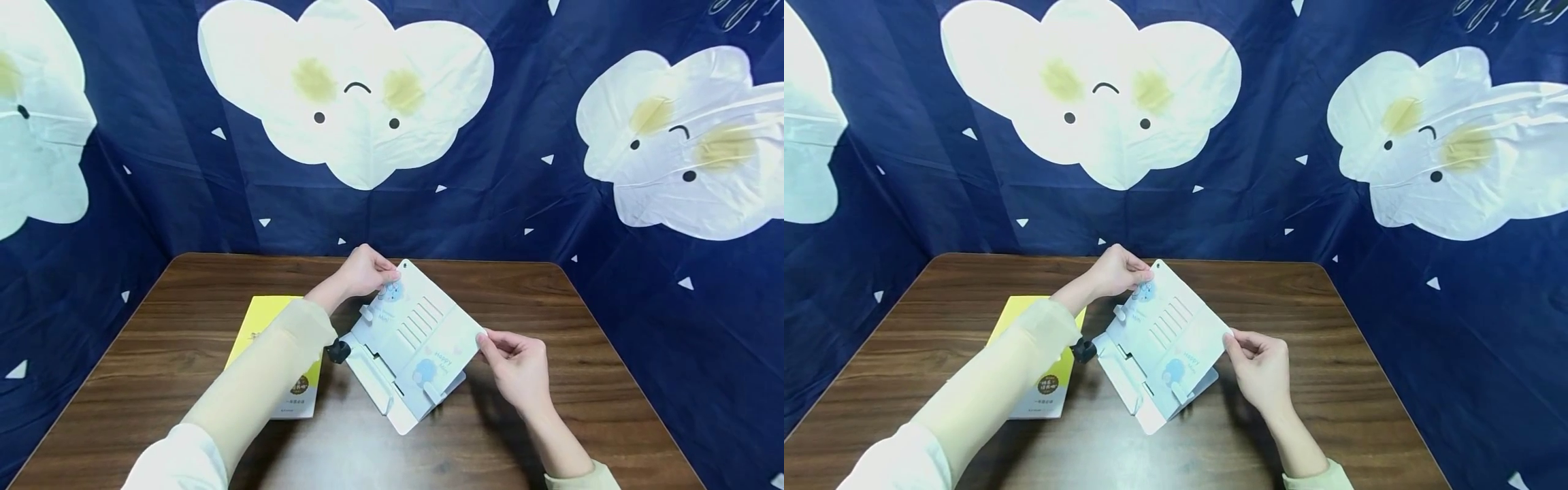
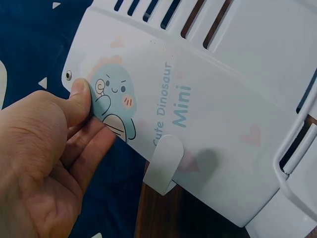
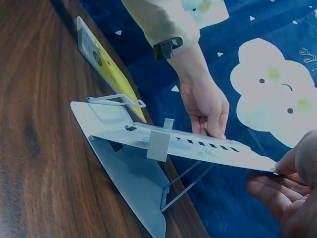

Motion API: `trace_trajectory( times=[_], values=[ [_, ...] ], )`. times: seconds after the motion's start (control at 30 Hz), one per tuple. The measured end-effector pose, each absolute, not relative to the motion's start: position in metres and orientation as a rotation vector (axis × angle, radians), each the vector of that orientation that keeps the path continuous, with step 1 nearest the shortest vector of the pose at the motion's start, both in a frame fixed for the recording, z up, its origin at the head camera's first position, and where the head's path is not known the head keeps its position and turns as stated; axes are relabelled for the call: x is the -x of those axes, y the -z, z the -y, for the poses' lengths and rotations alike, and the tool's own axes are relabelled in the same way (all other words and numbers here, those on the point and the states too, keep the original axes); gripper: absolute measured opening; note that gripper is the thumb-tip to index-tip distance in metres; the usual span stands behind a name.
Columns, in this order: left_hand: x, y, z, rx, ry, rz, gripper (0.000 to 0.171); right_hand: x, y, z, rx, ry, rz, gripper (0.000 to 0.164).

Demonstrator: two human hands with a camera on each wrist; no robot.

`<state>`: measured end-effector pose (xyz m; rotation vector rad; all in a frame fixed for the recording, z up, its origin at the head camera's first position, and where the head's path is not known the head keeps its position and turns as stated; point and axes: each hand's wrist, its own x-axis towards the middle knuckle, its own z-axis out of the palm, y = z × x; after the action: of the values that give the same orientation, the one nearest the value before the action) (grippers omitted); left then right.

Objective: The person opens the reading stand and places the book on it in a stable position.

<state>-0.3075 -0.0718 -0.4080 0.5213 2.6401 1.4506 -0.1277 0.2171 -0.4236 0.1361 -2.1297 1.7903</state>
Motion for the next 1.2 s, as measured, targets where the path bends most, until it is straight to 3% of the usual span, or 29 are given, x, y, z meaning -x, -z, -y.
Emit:
trace_trajectory(
  times=[1.2],
  values=[
    [0.285,0.408,0.097,-0.426,-1.506,-2.614,0.015,0.168,0.421,-0.230,-0.067,-1.804,2.220,0.015]
  ],
)
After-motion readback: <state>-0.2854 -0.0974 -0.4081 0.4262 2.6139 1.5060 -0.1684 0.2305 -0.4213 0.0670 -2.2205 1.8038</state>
